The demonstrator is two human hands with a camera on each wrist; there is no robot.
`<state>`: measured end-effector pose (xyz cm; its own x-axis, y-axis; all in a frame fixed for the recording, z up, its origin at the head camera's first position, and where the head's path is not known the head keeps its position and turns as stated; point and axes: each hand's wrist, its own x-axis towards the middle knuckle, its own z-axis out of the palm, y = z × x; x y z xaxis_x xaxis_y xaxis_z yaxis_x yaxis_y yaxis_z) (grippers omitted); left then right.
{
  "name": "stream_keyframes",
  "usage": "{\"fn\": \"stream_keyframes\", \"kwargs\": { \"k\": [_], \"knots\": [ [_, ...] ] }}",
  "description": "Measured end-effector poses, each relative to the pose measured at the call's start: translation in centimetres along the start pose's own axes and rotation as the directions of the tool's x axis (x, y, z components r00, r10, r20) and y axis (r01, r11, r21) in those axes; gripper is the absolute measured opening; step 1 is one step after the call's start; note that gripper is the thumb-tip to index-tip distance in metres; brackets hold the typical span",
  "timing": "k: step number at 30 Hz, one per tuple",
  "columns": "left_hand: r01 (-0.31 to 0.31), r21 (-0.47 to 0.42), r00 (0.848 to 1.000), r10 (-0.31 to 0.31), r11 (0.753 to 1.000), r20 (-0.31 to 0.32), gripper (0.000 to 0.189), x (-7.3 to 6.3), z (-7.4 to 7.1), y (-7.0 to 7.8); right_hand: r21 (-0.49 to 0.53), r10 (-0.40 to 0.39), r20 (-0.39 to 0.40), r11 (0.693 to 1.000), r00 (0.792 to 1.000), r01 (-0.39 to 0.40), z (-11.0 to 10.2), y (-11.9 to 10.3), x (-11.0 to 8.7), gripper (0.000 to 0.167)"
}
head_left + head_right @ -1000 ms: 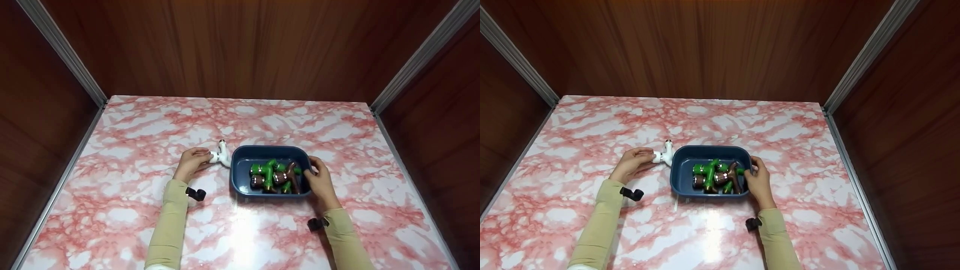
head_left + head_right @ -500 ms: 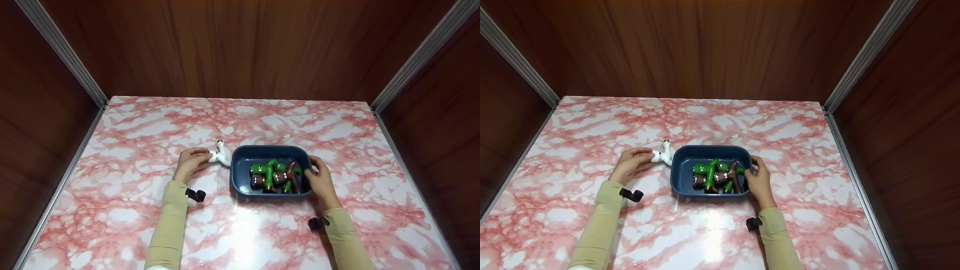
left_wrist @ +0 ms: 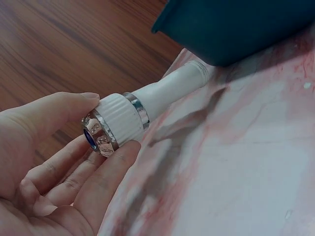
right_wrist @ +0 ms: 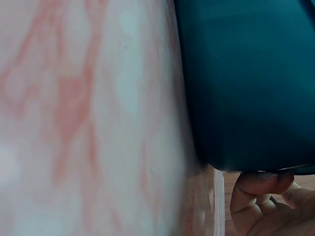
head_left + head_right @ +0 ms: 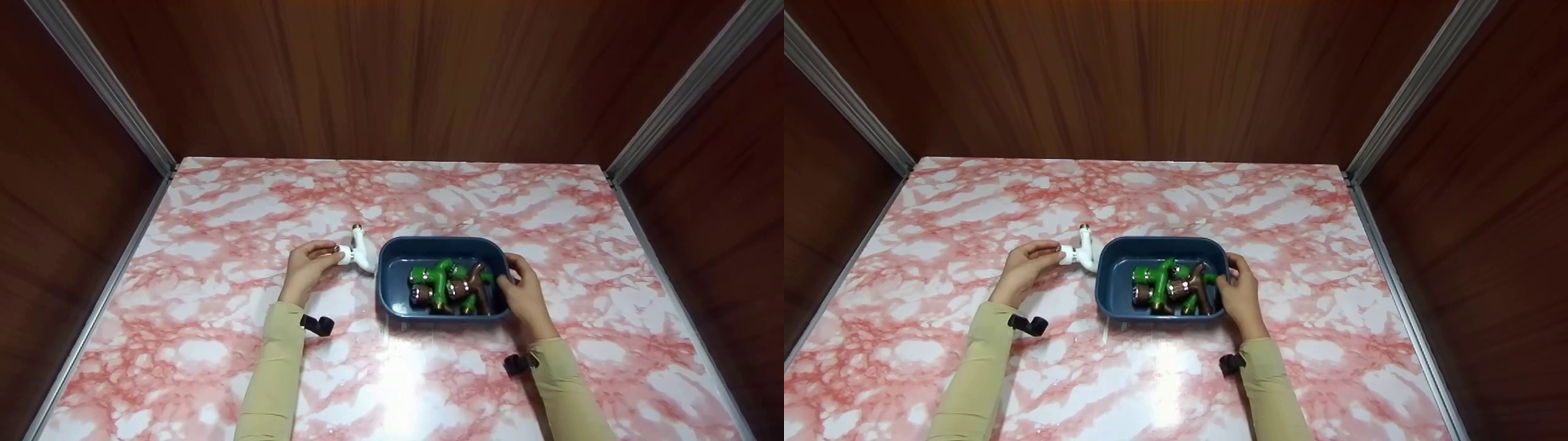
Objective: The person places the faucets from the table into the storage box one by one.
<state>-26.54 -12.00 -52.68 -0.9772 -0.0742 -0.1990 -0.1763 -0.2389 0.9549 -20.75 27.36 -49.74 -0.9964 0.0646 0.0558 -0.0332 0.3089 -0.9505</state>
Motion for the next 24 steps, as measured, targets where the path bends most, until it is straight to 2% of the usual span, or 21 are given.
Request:
{"fn": "stream_keyframes", "kwargs": {
  "k": [7, 18, 24],
  "knots": [
    [-0.013, 0.034, 1.0, 0.012, 0.999, 0.007, 0.04, -0.6, 0.1, 0.7, 0.033, -0.034, -0.039, 0.999, 0.999, 0.035, 0.1, 0.1, 0.2, 0.041],
    [-0.072, -0.025, 0.997, 0.073, 0.997, 0.036, 0.043, -1.6, 0.0, 1.8, 0.008, -0.015, -0.015, 1.0, 1.0, 0.015, 0.1, 0.0, 0.1, 0.041],
    [-0.089, 0.002, 0.995, 0.089, 0.996, 0.036, 0.044, -2.2, -0.2, 2.3, 0.008, -0.019, -0.021, 1.0, 1.0, 0.019, 0.1, 0.0, 0.1, 0.041]
  ]
}}
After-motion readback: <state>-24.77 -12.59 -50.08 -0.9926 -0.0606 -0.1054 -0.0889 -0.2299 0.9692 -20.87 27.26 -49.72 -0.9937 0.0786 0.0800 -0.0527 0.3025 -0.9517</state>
